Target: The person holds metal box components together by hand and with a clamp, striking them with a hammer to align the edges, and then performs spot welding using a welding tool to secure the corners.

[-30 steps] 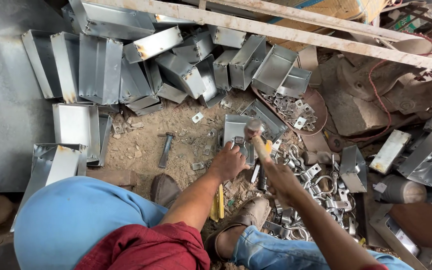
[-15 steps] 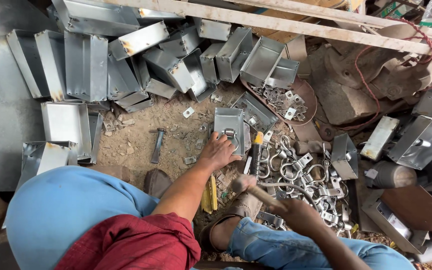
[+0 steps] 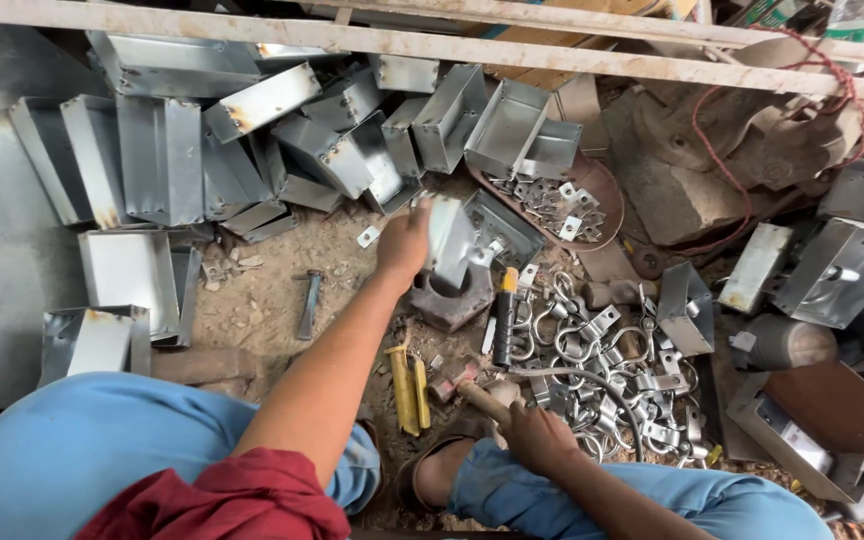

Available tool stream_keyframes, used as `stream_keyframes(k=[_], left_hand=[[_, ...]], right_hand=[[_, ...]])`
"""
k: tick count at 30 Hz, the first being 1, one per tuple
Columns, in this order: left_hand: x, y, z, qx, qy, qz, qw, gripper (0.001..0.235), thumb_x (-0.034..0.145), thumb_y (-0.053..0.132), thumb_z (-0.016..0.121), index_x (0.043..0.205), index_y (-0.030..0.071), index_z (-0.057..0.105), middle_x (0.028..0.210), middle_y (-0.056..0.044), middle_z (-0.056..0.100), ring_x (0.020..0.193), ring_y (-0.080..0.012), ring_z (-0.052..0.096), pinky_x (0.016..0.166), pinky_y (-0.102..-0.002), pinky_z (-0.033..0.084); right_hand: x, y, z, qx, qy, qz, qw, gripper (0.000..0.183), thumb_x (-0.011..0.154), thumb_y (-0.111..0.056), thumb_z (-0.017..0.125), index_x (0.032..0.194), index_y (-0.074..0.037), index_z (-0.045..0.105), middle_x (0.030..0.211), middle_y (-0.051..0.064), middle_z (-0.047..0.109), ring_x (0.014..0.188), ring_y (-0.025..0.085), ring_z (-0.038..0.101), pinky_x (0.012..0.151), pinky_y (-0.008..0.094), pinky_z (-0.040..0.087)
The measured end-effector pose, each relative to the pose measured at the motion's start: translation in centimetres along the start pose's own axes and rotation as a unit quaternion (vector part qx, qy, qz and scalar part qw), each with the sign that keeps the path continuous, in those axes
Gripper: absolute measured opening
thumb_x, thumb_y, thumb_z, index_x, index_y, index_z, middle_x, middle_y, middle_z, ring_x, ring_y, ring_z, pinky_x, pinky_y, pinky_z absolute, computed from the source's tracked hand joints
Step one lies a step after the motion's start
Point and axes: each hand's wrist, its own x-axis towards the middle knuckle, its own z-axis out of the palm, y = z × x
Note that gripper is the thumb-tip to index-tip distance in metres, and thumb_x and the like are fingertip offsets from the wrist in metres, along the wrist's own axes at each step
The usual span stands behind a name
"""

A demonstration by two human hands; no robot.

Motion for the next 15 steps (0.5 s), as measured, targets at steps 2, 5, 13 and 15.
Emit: stream_keyframes(k=[2, 5, 13, 15], left_hand=[[-0.3, -1.0, -0.6, -0.024, -0.004, -0.037, 0.999, 0.086, 0.096, 0.078, 0.035, 0.089, -0.001, 0.069, 0.086, -0.014, 0.068, 0.081, -0.0271, 0.066, 0.082, -0.047, 0.053], [0.4, -2.2, -0.9, -0.068, -0.021, -0.082, 0.994, 0.090, 0.092, 0.079, 0.036, 0.113, -0.001, 0.068, 0.106, -0.016, 0.070, 0.102, -0.0284, 0.066, 0.092, -0.043, 0.051], [-0.5, -1.5, -1.7, -0.011, -0.006, -0.103, 0.995, 0.084, 0.097, 0.071, 0.037, 0.119, -0.004, 0.067, 0.113, -0.021, 0.072, 0.107, -0.0333, 0.069, 0.093, -0.045, 0.053], [-1.6, -1.1, -2.0, -0.024, 0.000, -0.083, 0.996, 0.081, 0.099, 0.067, 0.040, 0.112, -0.006, 0.071, 0.109, -0.022, 0.073, 0.104, -0.0336, 0.070, 0.092, -0.044, 0.053]], right_hand=[[0.4, 0.0, -2.0, -0.006, -0.013, 0.002, 1.000, 0.045, 0.108, -0.047, 0.043, 0.119, -0.006, 0.059, 0.098, 0.013, 0.072, 0.086, 0.026, 0.075, 0.074, 0.039, 0.064], [2.9, 1.5, -5.2, 0.032, 0.100, -0.005, 0.994, 0.051, 0.102, -0.052, 0.047, 0.117, -0.007, 0.062, 0.097, 0.017, 0.073, 0.090, 0.030, 0.075, 0.081, 0.043, 0.062], [14.3, 2.6, -4.9, 0.295, 0.109, 0.112, 0.943, 0.065, 0.100, -0.063, 0.053, 0.111, -0.003, 0.075, 0.085, 0.014, 0.074, 0.083, 0.026, 0.074, 0.084, 0.042, 0.058], [15.5, 2.7, -3.9, 0.361, 0.108, 0.129, 0.917, 0.059, 0.098, -0.058, 0.059, 0.109, -0.004, 0.076, 0.082, 0.011, 0.072, 0.074, 0.023, 0.069, 0.075, 0.039, 0.057]])
